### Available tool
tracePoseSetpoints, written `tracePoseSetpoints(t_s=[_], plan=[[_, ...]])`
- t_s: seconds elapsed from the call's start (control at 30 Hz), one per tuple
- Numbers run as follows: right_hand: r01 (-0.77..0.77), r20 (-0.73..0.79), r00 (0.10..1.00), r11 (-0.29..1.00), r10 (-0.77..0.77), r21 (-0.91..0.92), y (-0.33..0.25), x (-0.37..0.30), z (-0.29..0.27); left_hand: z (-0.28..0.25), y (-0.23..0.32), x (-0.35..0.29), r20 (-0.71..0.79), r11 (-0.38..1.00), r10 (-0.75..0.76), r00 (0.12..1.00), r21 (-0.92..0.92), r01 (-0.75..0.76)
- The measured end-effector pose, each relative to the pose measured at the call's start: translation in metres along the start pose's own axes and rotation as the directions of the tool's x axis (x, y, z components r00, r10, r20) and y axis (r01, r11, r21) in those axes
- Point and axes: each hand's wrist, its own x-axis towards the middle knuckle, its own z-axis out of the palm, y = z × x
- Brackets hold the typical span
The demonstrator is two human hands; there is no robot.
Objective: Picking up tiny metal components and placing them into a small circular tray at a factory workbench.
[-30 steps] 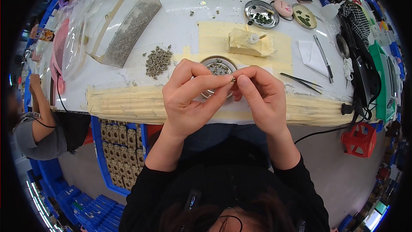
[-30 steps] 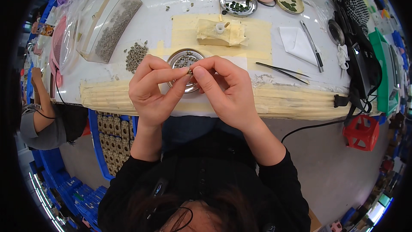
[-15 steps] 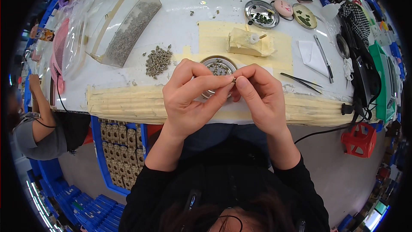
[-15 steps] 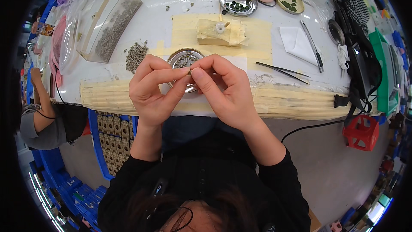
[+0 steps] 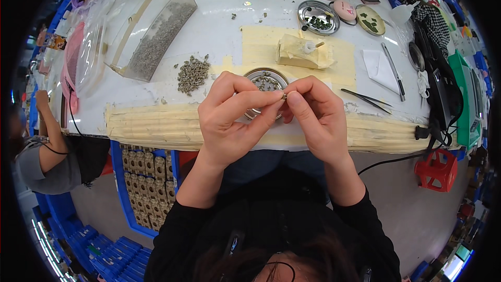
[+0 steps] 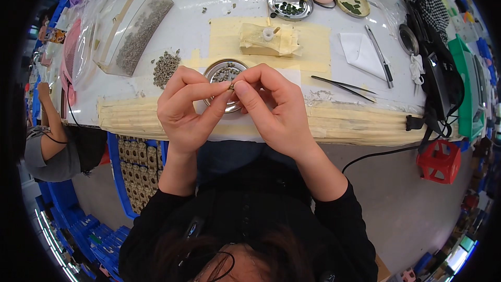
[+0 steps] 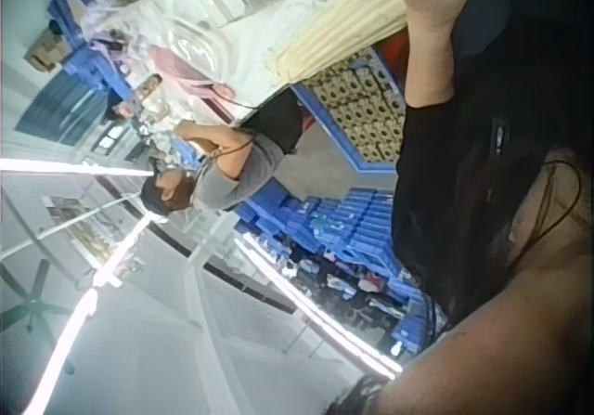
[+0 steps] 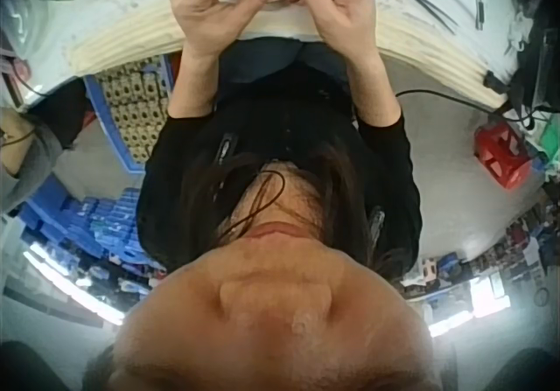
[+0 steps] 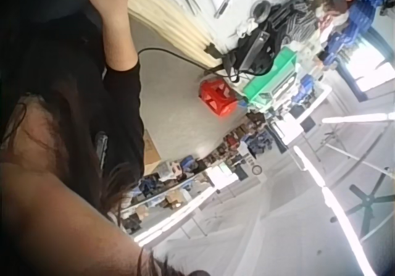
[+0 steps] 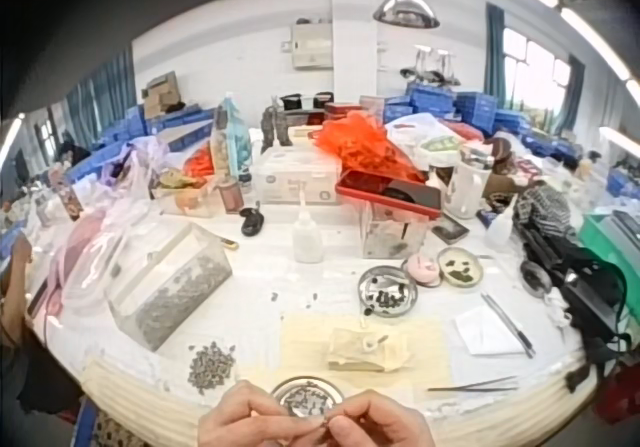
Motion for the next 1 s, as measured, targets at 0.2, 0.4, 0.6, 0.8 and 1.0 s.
tracePoseSetpoints(t_s=[0.2,0.4,0.6,0.8,1.0], plan=[[0.008,0.006,1.0,1.0,-0.008,-0.006,0.001,0.0,0.0,-0.001,0.001,0.001,0.006,1.0,-0.001,1.0,0.003,0.001],[0.017,-0.085,0.996,1.0,-0.019,-0.026,-0.004,-0.002,0.001,0.0,0.0,0.0,0.005,1.0,-0.009,1.0,-0.011,0.009],[0.276,-0.159,0.826,0.634,-0.541,-0.723,-0.033,0.013,-0.022,-0.002,0.001,0.0,-0.01,0.999,-0.049,0.999,-0.019,0.049],[0.256,0.007,0.781,0.31,-0.625,-0.916,-0.035,0.043,-0.04,0.0,0.001,-0.001,-0.034,0.996,-0.074,0.997,-0.042,0.073],[0.245,0.01,0.816,0.331,-0.578,-0.911,-0.027,0.049,-0.039,-0.002,0.0,-0.001,-0.042,0.998,-0.057,0.997,-0.031,0.056]])
